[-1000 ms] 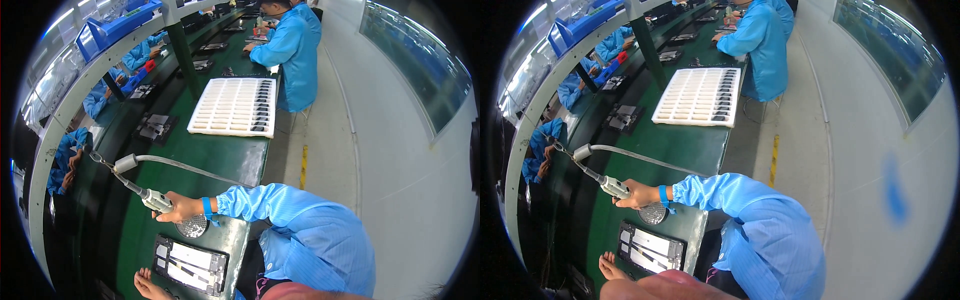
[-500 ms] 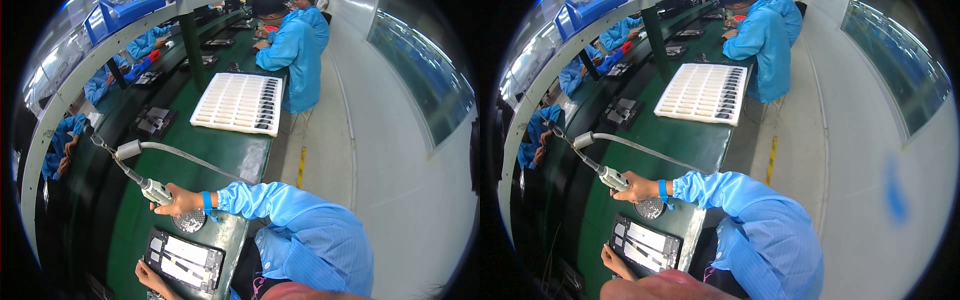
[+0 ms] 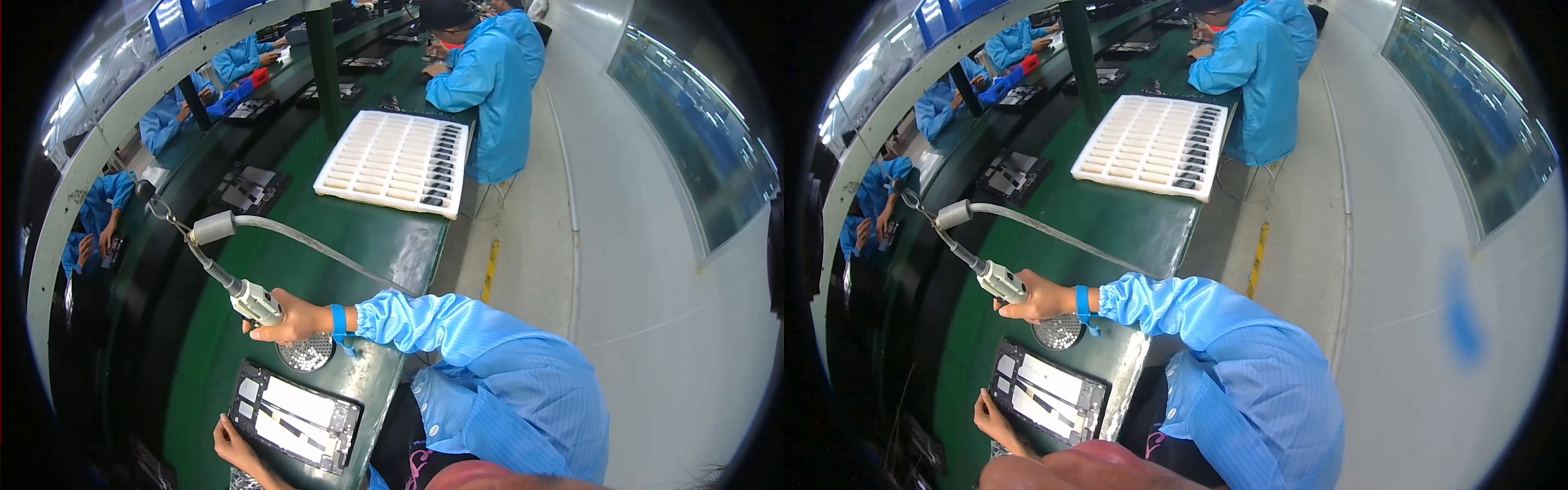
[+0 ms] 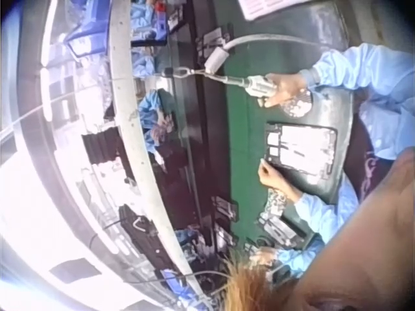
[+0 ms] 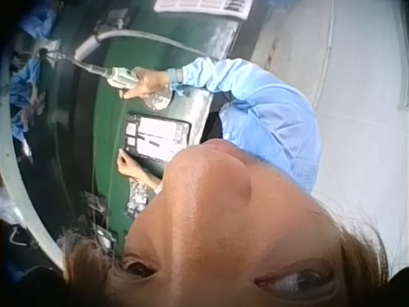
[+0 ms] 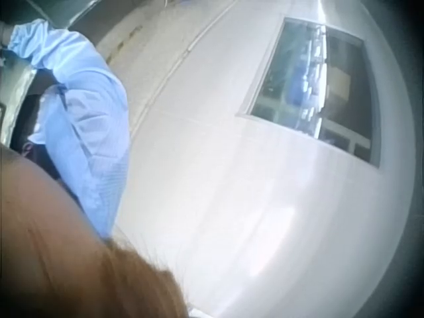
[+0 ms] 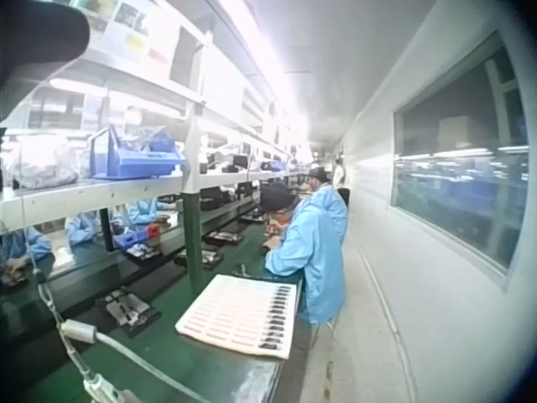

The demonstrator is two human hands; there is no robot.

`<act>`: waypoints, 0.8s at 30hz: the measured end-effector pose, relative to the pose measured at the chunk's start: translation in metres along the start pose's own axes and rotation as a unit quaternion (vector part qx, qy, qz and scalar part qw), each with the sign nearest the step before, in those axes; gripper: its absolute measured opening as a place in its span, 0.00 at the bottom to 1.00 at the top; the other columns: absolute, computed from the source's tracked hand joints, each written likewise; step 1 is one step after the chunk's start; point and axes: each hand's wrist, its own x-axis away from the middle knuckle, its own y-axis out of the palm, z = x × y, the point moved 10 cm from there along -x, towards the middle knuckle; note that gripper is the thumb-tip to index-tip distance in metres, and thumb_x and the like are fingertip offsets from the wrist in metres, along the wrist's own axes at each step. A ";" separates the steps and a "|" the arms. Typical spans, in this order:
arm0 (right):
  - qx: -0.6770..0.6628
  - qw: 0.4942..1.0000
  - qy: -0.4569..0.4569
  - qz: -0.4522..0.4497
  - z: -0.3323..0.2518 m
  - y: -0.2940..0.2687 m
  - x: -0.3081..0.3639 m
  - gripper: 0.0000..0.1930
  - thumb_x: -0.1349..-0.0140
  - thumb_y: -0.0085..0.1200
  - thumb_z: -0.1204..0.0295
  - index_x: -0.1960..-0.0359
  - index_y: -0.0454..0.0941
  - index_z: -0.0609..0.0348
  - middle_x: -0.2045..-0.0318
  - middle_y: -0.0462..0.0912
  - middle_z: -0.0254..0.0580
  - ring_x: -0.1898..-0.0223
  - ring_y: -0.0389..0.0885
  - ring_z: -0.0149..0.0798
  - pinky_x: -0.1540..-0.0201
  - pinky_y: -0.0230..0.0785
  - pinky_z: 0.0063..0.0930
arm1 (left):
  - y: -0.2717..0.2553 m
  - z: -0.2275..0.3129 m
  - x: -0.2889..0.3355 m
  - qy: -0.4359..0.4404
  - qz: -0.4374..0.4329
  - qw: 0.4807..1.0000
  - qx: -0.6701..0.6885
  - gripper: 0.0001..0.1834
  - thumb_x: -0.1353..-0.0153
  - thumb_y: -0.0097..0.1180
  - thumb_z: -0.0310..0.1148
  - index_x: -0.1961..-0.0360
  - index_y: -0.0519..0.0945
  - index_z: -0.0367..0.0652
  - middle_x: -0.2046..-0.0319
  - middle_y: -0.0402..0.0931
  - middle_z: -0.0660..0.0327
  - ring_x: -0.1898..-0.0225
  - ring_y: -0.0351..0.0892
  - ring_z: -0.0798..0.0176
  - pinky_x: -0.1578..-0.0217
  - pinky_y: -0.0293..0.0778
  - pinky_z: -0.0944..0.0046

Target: The person secures screws into electronic device chassis using a power screwdriver.

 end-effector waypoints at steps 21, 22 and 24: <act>-0.011 1.000 0.009 0.010 -0.004 -0.001 0.001 0.11 0.41 0.59 0.73 0.58 0.75 0.64 0.80 0.76 0.32 0.87 0.70 0.22 0.84 0.63 0.20 | 0.011 -0.011 0.000 -0.018 -0.066 0.995 0.070 0.18 0.33 0.57 0.36 0.56 0.81 0.26 0.67 0.84 0.54 0.69 0.77 0.67 0.63 0.74 0.67; -0.010 1.000 0.008 0.011 -0.006 -0.002 0.003 0.11 0.41 0.59 0.73 0.58 0.75 0.64 0.80 0.76 0.32 0.87 0.70 0.22 0.84 0.63 0.20 | 0.006 -0.001 0.002 -0.001 -0.038 0.999 0.039 0.18 0.33 0.57 0.36 0.56 0.81 0.25 0.67 0.83 0.56 0.68 0.76 0.68 0.63 0.73 0.69; 0.001 1.000 0.009 0.011 -0.012 -0.005 0.008 0.11 0.40 0.59 0.73 0.58 0.76 0.64 0.80 0.76 0.32 0.87 0.70 0.23 0.84 0.64 0.20 | 0.016 -0.026 0.001 -0.045 -0.053 0.991 0.116 0.19 0.33 0.58 0.36 0.56 0.81 0.25 0.67 0.82 0.58 0.68 0.75 0.70 0.65 0.72 0.71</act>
